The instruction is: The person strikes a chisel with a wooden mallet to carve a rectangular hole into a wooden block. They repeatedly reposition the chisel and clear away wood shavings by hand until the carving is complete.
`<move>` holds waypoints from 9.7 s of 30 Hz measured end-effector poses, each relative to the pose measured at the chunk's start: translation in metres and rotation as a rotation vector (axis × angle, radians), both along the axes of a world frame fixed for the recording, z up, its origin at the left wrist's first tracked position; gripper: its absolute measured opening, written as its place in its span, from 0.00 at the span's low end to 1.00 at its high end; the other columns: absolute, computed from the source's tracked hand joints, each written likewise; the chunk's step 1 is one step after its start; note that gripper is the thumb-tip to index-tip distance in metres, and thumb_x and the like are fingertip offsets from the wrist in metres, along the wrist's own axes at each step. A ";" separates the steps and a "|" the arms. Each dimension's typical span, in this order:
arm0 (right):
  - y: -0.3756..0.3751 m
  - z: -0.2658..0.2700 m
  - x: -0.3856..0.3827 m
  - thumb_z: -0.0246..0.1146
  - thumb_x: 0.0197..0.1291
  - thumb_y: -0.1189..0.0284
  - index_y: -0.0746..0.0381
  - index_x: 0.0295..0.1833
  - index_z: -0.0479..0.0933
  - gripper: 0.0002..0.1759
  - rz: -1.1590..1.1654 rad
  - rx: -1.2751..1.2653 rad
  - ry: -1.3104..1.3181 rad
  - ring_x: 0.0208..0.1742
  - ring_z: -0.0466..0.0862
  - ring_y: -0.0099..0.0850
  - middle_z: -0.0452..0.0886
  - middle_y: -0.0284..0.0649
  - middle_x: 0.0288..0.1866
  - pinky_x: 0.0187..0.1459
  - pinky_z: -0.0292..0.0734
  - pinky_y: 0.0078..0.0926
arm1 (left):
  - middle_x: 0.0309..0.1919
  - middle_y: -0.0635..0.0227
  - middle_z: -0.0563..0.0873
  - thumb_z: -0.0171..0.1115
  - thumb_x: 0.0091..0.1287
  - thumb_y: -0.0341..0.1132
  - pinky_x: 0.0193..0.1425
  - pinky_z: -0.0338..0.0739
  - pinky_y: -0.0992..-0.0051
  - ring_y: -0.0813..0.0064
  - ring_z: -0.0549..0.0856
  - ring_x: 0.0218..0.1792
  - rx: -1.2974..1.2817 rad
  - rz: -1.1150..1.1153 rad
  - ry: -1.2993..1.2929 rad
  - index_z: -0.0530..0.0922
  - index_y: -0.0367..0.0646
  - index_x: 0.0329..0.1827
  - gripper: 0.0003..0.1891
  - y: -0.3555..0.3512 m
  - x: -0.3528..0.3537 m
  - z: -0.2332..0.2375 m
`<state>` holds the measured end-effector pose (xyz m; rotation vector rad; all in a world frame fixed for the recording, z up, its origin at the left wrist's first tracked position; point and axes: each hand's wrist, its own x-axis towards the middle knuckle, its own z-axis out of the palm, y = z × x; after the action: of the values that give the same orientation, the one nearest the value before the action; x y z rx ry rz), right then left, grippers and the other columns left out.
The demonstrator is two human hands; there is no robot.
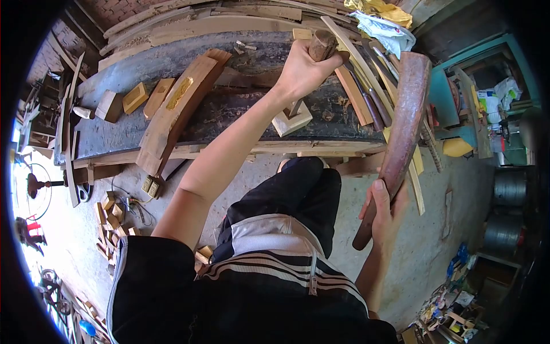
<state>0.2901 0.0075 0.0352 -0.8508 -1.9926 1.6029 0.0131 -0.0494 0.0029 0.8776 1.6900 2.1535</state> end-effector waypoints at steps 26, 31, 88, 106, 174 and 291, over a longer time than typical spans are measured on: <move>0.013 -0.044 0.016 0.62 0.68 0.66 0.66 0.53 0.71 0.16 -0.017 0.094 -0.189 0.16 0.70 0.21 0.71 0.33 0.25 0.18 0.66 0.21 | 0.13 0.81 0.74 0.69 0.65 0.33 0.21 0.59 0.79 0.91 0.69 0.17 0.141 0.197 0.011 0.73 0.44 0.15 0.20 -0.036 -0.011 0.032; 0.016 -0.053 0.032 0.62 0.68 0.67 0.65 0.50 0.72 0.14 -0.066 0.043 -0.190 0.14 0.69 0.21 0.71 0.31 0.24 0.16 0.65 0.22 | 0.38 0.64 0.90 0.70 0.63 0.36 0.41 0.83 0.72 0.73 0.89 0.38 -0.751 -0.037 0.564 0.85 0.47 0.50 0.13 -0.042 -0.056 -0.005; 0.006 -0.044 0.039 0.69 0.65 0.64 0.67 0.47 0.72 0.19 -0.122 0.203 -0.176 0.17 0.74 0.25 0.76 0.37 0.22 0.21 0.69 0.26 | 0.15 0.82 0.70 0.69 0.69 0.31 0.16 0.51 0.81 0.90 0.64 0.14 0.202 -0.048 0.145 0.74 0.45 0.27 0.13 -0.030 0.022 0.012; 0.006 -0.020 0.008 0.65 0.65 0.71 0.69 0.56 0.69 0.20 -0.042 0.090 -0.032 0.19 0.75 0.23 0.76 0.38 0.27 0.22 0.71 0.22 | 0.18 0.80 0.75 0.73 0.65 0.37 0.26 0.66 0.76 0.86 0.72 0.22 0.044 -0.005 0.232 0.77 0.41 0.27 0.14 -0.029 0.032 -0.006; 0.000 0.023 -0.026 0.57 0.69 0.58 0.73 0.58 0.67 0.27 0.158 0.338 -0.112 0.18 0.73 0.24 0.74 0.40 0.27 0.21 0.69 0.21 | 0.22 0.53 0.80 0.73 0.47 0.32 0.32 0.77 0.62 0.46 0.82 0.29 -0.064 0.063 0.443 0.81 0.42 0.32 0.11 -0.003 0.068 -0.023; 0.019 0.038 -0.085 0.64 0.66 0.67 0.72 0.61 0.71 0.24 0.256 0.501 -0.055 0.23 0.73 0.20 0.78 0.37 0.33 0.26 0.70 0.19 | 0.26 0.53 0.84 0.75 0.58 0.43 0.34 0.79 0.57 0.48 0.86 0.32 -0.027 0.465 0.503 0.75 0.43 0.45 0.20 0.017 0.026 -0.026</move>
<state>0.2055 0.0263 0.0735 -0.4635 -2.4675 1.1164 0.0386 -0.0323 -0.0235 1.1902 2.3589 2.3124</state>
